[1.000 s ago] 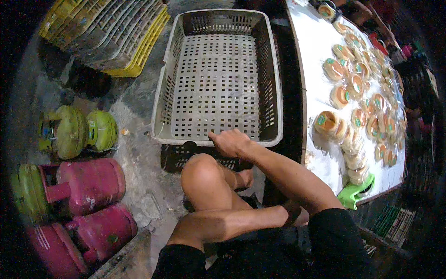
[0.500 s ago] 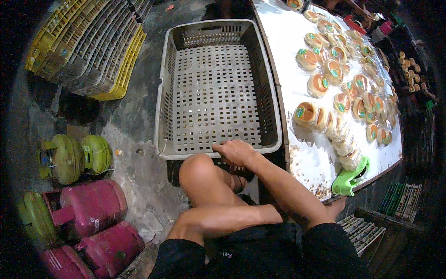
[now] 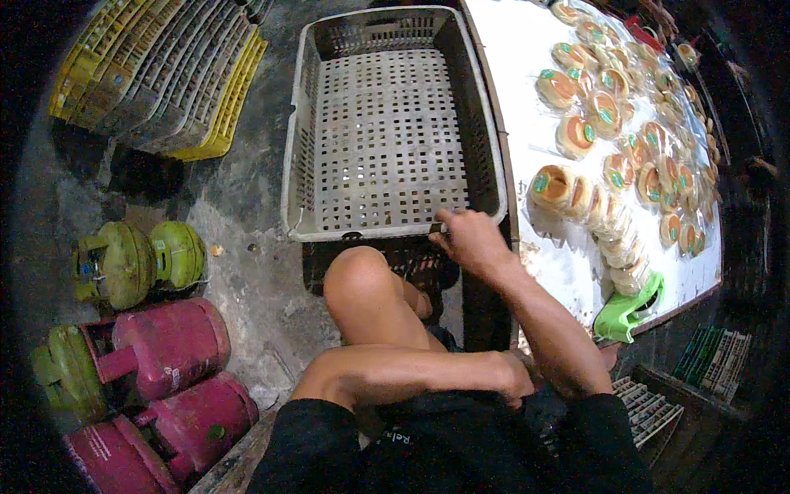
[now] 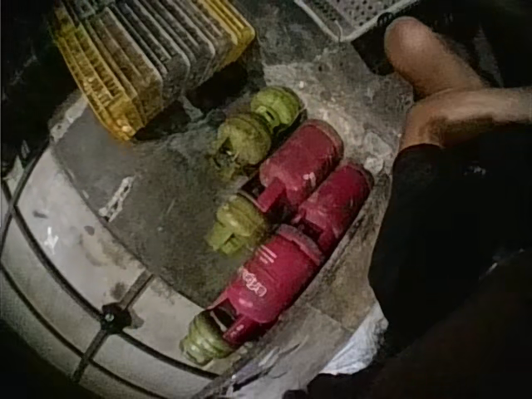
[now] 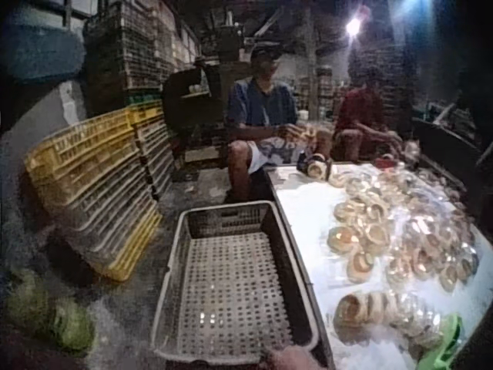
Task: The person sits on the floor and repeatedly picks up round buns, places them into clear plastic bags, seals the bags using a handheld tape dispenser, and sets the packaged buns aside on a table. Another person works alongside at the same table.
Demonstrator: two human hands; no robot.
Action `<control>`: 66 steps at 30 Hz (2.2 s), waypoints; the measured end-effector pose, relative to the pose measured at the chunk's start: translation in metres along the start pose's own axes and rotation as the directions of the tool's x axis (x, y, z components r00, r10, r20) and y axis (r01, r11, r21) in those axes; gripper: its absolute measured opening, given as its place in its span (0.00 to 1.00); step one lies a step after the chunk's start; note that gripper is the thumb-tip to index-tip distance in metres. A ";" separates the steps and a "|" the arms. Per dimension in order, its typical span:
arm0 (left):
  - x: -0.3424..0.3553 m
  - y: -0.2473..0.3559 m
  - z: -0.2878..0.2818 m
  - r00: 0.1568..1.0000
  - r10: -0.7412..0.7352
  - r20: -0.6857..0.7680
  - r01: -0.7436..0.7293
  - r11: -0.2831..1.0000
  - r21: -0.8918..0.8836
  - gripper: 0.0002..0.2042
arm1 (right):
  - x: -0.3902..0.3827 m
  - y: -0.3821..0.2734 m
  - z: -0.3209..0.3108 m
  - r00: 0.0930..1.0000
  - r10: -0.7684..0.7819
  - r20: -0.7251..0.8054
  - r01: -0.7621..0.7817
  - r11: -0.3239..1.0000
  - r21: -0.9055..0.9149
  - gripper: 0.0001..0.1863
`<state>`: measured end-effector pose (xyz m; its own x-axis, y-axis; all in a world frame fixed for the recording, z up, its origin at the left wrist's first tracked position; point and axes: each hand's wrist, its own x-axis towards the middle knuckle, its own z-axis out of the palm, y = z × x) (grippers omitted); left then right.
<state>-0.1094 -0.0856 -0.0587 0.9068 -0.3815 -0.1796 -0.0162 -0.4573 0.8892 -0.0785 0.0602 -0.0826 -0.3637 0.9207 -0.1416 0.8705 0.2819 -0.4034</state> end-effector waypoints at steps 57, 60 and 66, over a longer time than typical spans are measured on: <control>0.000 0.037 -0.135 -0.115 0.096 -0.989 -0.075 0.992 0.105 0.12 | -0.226 0.039 -0.120 0.197 0.395 -0.897 0.194 0.881 0.431 0.05; -0.006 0.043 -0.152 -0.181 0.188 -0.965 0.039 0.982 0.184 0.12 | -0.213 0.046 -0.132 0.178 0.478 -0.860 0.215 0.834 0.509 0.07; -0.003 0.041 -0.152 -0.013 -0.203 -0.979 -0.341 0.921 -0.186 0.14 | -0.204 0.032 -0.124 0.351 0.605 -0.714 0.476 0.542 0.693 0.06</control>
<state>-0.0484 0.0185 0.0425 0.4037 0.8845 0.2340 -0.2457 -0.1415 0.9589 0.0644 -0.0847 0.0458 0.6360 0.6867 0.3520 0.0687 0.4040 -0.9122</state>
